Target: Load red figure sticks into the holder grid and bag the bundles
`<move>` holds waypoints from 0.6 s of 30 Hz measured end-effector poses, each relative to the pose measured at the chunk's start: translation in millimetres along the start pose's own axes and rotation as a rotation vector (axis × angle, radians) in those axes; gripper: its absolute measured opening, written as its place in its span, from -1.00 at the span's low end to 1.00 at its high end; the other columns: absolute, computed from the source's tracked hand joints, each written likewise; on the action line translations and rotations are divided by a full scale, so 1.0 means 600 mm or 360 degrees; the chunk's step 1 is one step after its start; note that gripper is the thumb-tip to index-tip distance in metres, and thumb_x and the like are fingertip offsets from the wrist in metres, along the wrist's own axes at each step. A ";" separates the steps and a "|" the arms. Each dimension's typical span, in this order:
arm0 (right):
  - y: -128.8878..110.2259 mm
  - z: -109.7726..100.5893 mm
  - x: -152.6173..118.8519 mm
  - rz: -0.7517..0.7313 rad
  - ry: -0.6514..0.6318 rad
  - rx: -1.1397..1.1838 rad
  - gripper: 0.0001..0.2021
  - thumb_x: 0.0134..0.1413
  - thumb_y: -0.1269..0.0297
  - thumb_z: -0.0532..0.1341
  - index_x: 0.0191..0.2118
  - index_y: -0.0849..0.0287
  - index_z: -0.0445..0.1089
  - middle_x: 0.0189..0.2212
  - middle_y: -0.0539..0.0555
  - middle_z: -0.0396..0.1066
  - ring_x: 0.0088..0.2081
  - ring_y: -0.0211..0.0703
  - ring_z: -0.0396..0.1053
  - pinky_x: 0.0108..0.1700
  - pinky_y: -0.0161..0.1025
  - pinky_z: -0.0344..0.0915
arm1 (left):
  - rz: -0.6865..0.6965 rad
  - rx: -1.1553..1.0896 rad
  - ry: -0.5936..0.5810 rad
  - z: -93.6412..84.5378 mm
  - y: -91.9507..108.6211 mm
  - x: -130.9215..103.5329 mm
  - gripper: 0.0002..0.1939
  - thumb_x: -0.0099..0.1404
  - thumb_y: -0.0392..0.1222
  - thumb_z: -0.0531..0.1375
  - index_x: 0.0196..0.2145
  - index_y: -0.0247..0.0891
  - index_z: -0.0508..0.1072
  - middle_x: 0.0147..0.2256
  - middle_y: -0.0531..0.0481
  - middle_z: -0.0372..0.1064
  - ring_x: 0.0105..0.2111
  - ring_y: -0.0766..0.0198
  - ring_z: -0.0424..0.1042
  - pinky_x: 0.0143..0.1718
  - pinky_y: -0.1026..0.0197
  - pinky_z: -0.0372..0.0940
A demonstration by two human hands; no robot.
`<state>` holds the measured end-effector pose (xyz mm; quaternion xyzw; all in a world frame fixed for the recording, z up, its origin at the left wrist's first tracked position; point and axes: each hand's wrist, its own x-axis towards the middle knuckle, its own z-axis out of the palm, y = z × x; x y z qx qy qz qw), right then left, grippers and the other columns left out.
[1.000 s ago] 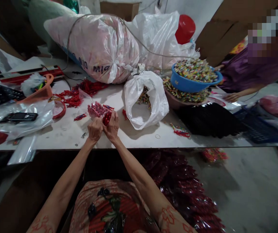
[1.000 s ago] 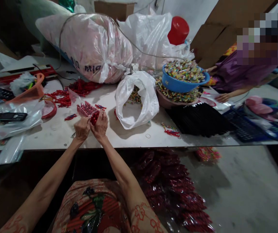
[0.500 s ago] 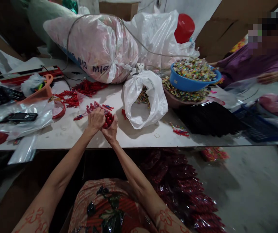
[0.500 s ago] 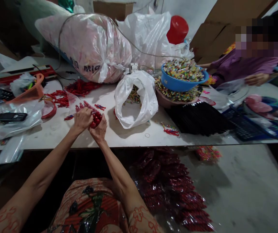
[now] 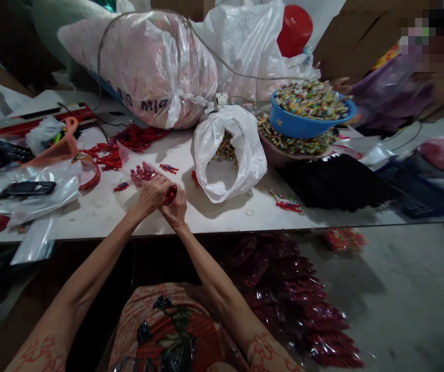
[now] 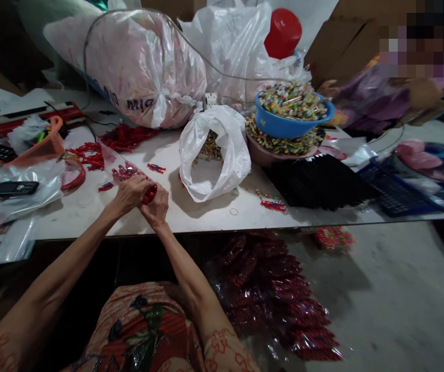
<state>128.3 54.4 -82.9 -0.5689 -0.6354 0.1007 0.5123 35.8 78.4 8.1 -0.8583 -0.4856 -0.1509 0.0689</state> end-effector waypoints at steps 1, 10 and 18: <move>0.002 0.003 -0.001 0.0011 0.0031 0.0049 -0.35 -0.07 0.15 0.30 0.15 0.28 0.19 -0.02 0.29 0.38 0.02 0.04 0.33 0.13 -0.01 0.27 | 0.0012 0.0013 -0.0032 -0.003 0.003 -0.002 -0.76 0.31 -0.38 0.00 -0.29 -0.26 0.46 -0.29 -0.15 0.43 -0.21 0.13 0.41 -0.28 0.17 0.22; 0.001 0.015 0.001 0.0150 0.0113 0.0127 -0.35 -0.09 0.16 0.34 0.13 0.29 0.22 0.01 0.30 0.37 0.03 0.05 0.33 0.14 0.00 0.26 | -0.0250 0.0191 -0.0370 -0.049 0.013 -0.004 -0.71 0.33 -0.36 -0.03 -0.16 -0.33 0.47 -0.18 -0.24 0.48 -0.17 0.02 0.49 -0.35 0.17 0.19; -0.022 0.027 -0.003 0.0191 0.0148 -0.0040 -0.51 0.13 0.27 0.14 0.15 0.34 0.16 0.04 0.38 0.32 0.06 0.06 0.29 0.13 0.02 0.24 | -0.0279 -0.0011 -0.0404 -0.037 0.018 -0.006 -0.73 0.30 -0.33 0.01 -0.20 -0.33 0.50 -0.21 -0.21 0.51 -0.18 0.07 0.49 -0.26 0.17 0.23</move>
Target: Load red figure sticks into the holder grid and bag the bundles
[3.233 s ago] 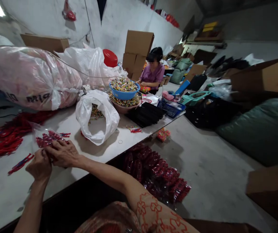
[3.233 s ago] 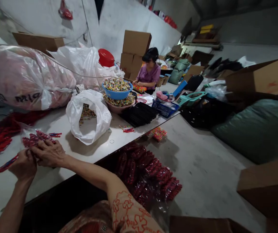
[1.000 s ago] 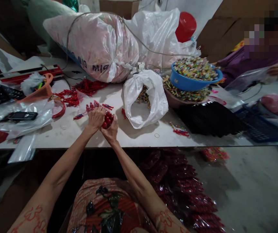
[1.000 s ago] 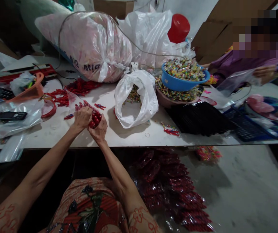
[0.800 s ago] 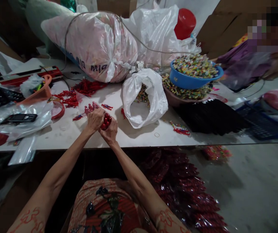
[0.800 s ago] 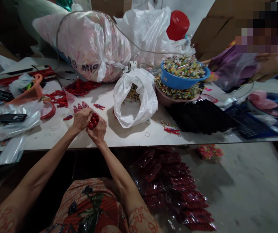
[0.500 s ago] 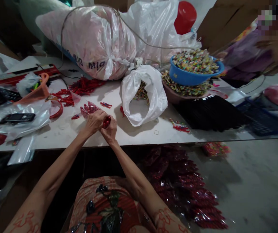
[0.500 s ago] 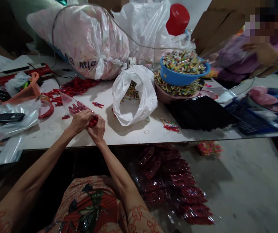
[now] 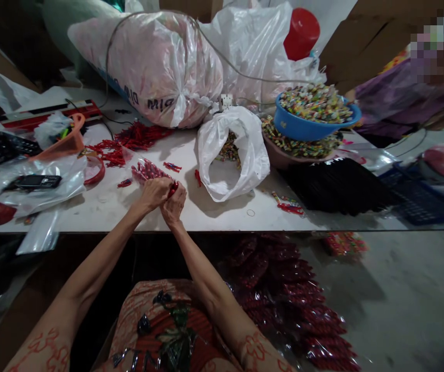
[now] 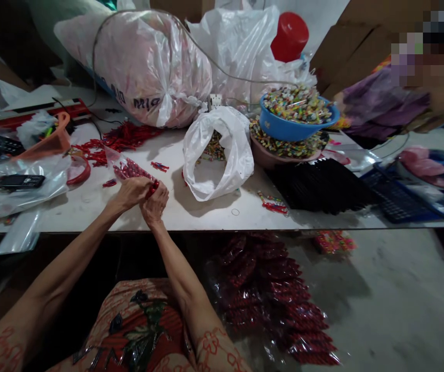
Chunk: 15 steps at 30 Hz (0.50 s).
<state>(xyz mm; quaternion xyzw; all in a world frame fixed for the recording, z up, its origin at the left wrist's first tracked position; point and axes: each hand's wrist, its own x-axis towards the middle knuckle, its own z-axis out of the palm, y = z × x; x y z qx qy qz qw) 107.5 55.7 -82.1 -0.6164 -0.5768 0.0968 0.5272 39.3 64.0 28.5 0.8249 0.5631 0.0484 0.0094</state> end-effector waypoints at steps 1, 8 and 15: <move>-0.001 0.001 -0.003 -0.0012 0.0020 0.0009 -0.52 0.15 0.28 0.11 0.17 0.34 0.14 0.04 0.38 0.31 0.07 0.06 0.29 0.13 0.02 0.23 | -0.0031 -0.0023 0.0042 0.003 0.002 -0.001 -0.72 0.31 -0.32 0.00 -0.19 -0.32 0.50 -0.20 -0.20 0.51 -0.18 0.09 0.48 -0.25 0.18 0.23; 0.009 -0.003 -0.018 -0.0141 0.0093 0.0124 -0.60 0.18 0.30 0.05 0.12 0.29 0.20 -0.05 0.32 0.36 0.00 0.01 0.32 0.09 -0.02 0.26 | -0.0173 0.0031 0.0241 0.014 0.031 -0.002 -0.75 0.37 -0.29 -0.01 -0.23 -0.31 0.47 -0.16 -0.22 0.42 -0.11 0.05 0.40 -0.34 0.16 0.17; 0.020 -0.005 -0.013 -0.0270 -0.0096 0.0111 -0.65 0.10 0.31 0.14 0.02 0.26 0.27 -0.11 0.26 0.36 -0.06 0.02 0.29 0.05 -0.02 0.25 | -0.0107 0.0088 0.0236 0.016 0.045 0.005 -0.78 0.34 -0.34 0.03 -0.25 -0.32 0.48 -0.18 -0.22 0.40 -0.11 0.06 0.38 -0.37 0.15 0.13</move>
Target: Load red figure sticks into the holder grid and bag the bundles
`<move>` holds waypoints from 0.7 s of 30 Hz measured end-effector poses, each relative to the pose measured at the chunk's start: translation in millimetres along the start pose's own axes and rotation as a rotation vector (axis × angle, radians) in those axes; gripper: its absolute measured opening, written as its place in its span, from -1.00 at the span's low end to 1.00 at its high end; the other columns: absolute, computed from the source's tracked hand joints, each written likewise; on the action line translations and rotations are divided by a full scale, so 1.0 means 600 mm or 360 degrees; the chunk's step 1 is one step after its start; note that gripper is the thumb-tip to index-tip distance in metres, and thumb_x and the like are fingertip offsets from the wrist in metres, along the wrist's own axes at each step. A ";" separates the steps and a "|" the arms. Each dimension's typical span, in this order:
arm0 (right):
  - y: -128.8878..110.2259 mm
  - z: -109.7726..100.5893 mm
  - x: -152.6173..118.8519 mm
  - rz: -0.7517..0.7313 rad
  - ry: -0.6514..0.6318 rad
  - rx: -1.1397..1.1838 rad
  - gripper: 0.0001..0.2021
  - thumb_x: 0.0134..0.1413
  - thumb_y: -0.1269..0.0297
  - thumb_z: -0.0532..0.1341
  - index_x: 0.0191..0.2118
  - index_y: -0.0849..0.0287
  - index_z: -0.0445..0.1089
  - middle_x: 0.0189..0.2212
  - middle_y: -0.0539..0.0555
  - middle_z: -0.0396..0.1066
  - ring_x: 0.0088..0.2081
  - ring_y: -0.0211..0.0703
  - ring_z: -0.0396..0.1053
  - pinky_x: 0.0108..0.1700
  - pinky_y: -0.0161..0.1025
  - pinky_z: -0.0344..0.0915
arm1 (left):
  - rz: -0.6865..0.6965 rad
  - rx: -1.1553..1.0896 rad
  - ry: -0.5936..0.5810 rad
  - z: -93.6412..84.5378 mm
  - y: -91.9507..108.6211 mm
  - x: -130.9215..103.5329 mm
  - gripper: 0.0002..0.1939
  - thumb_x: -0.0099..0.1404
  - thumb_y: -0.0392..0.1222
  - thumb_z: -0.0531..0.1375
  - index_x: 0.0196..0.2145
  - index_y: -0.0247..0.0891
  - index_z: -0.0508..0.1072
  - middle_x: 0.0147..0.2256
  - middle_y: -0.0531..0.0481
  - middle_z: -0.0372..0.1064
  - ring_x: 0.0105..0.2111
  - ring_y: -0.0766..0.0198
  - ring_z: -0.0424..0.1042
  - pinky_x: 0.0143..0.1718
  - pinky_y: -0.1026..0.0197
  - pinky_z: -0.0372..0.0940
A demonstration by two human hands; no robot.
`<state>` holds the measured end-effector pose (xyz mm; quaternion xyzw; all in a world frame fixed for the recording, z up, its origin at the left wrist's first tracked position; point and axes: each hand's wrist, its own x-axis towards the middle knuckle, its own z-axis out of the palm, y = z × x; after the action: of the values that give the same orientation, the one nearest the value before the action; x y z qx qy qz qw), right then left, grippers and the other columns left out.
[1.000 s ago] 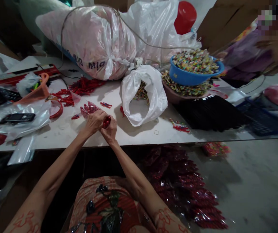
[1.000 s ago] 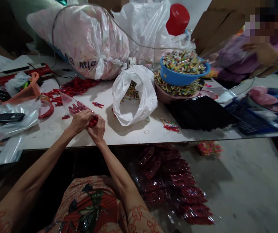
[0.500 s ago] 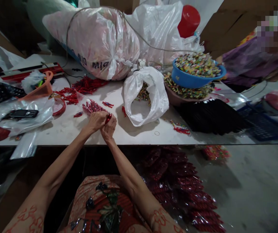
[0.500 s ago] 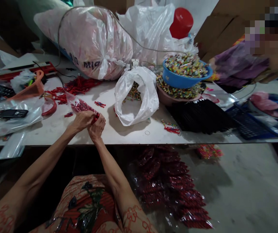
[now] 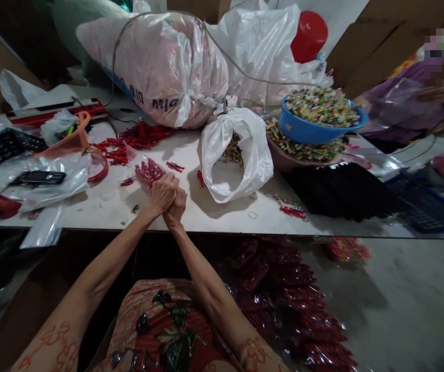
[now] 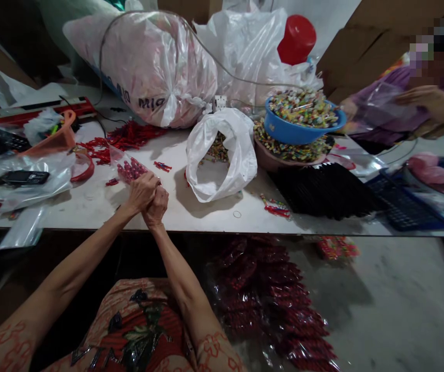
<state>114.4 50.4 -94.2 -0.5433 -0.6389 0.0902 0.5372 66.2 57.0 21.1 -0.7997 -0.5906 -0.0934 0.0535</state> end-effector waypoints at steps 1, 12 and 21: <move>0.002 -0.001 0.001 -0.0008 -0.0013 0.0023 -0.66 0.10 0.31 0.15 0.01 0.25 0.28 -0.12 0.25 0.36 -0.06 0.02 0.28 0.04 -0.02 0.25 | 0.0033 -0.0007 -0.0003 0.000 -0.002 -0.002 -0.77 0.36 -0.33 0.02 -0.25 -0.32 0.48 -0.18 -0.22 0.40 -0.12 0.07 0.38 -0.37 0.16 0.13; -0.010 0.001 0.000 0.0087 0.0135 0.0299 -0.52 0.13 0.31 0.11 0.17 0.28 0.17 0.00 0.31 0.35 0.06 -0.02 0.30 0.14 -0.03 0.25 | -0.0177 -0.0046 0.0008 0.003 -0.008 -0.010 -0.71 0.38 -0.26 -0.04 -0.25 -0.32 0.48 -0.19 -0.24 0.43 -0.19 0.06 0.43 -0.30 0.14 0.18; -0.026 -0.005 0.016 0.0334 -0.0072 0.0107 -0.47 -0.04 0.31 0.25 0.11 0.23 0.27 0.00 0.24 0.40 0.01 -0.02 0.33 0.08 -0.09 0.28 | -0.0615 -0.0221 0.0206 0.010 -0.024 0.004 -0.70 0.37 -0.23 -0.05 -0.22 -0.31 0.46 -0.19 -0.26 0.50 -0.21 0.02 0.48 -0.24 0.11 0.23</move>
<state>109.3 50.4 -76.5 -0.5868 -0.5870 0.1794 0.5282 53.6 64.8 15.4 -0.6657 -0.7204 -0.1935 0.0172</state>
